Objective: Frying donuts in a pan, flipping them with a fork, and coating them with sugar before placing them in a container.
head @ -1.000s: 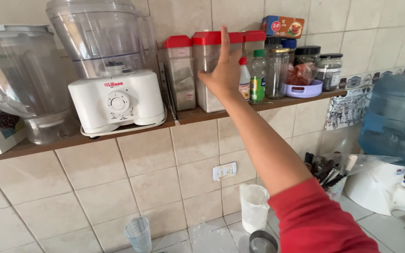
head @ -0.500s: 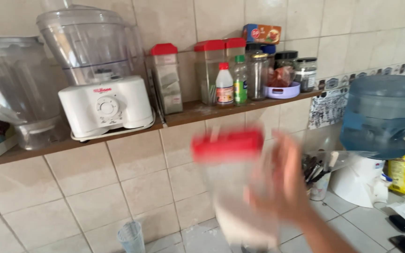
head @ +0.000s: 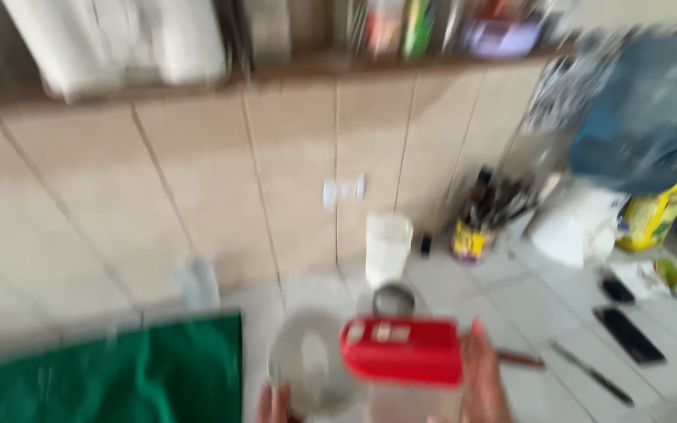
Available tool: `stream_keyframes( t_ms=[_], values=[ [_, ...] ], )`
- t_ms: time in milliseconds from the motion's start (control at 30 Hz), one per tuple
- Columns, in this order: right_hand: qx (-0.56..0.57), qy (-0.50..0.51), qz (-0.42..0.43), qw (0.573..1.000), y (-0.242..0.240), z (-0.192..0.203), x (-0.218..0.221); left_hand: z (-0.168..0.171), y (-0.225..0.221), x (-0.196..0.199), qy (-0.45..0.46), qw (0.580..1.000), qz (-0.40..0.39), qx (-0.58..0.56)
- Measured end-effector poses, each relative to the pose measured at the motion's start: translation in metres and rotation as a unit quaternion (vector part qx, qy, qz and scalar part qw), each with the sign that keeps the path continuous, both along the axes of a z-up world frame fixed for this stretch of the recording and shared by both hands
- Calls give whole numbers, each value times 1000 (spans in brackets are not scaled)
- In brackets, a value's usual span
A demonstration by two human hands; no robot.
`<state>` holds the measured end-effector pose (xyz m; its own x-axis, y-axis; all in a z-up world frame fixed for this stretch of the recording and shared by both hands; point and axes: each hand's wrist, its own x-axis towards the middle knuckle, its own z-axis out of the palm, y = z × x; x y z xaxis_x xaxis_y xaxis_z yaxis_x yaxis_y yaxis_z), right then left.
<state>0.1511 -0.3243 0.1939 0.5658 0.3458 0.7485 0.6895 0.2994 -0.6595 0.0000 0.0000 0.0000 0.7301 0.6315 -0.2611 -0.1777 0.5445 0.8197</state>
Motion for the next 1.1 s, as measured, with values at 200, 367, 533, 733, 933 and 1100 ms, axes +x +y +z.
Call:
stream_keyframes(
  t_ms=[200,367,533,733,933,1100],
  values=[
    [-188,7,142,972,-30,100,-16,192,-46,-27,24,999,-3,-21],
    [-144,17,73,987,-29,57,-50,139,-66,-17,40,998,4,-54],
    [-23,132,87,987,-8,-39,-86,111,-95,-7,70,985,8,-159],
    [-138,11,183,973,3,65,-79,126,-107,-18,116,939,-134,-295],
    [-379,-211,169,885,16,164,-72,147,-111,-18,3,930,-215,-297],
    [-426,-188,228,855,4,151,-61,132,-112,-14,70,957,-160,-231]
  ],
)
